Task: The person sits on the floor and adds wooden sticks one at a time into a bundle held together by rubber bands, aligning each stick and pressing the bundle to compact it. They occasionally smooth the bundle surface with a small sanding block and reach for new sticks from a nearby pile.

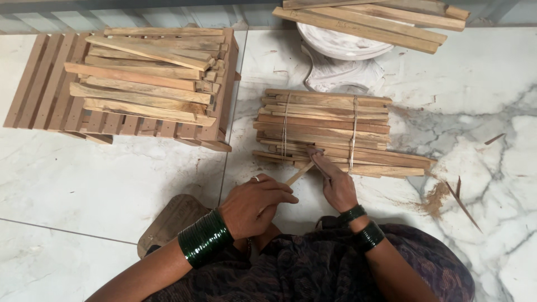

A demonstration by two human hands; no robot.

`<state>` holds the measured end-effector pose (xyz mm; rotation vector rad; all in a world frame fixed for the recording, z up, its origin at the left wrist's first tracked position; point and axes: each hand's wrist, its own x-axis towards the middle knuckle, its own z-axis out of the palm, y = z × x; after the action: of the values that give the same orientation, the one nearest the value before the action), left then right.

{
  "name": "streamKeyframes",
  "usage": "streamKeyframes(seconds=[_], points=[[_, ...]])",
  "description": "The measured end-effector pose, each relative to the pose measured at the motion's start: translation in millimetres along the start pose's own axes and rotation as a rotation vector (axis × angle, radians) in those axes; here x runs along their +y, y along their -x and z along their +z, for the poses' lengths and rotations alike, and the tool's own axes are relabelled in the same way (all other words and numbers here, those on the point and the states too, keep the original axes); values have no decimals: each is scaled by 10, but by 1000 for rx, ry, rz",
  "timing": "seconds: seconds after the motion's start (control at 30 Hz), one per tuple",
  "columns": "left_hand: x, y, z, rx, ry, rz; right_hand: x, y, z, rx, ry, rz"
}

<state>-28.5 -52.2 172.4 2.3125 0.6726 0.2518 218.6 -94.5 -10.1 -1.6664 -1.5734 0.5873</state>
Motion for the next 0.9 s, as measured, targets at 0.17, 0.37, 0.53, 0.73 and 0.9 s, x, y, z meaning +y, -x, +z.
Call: streamKeyframes(seconds=[0.17, 0.37, 0.53, 0.73, 0.9], points=[[-29, 18, -3, 39, 10, 27, -70, 52, -15, -54, 25, 65], [-46, 16, 28, -5, 17, -45, -136, 33, -58, -32, -29, -34], [-53, 4, 4, 35, -1, 19, -191, 34, -57, -134, -11, 187], [-34, -3, 12, -8, 29, -69, -182, 79, -68, -29, -90, -68], [-27, -16, 10, 29, -5, 43, -113, 19, -58, -8, 10, -37]])
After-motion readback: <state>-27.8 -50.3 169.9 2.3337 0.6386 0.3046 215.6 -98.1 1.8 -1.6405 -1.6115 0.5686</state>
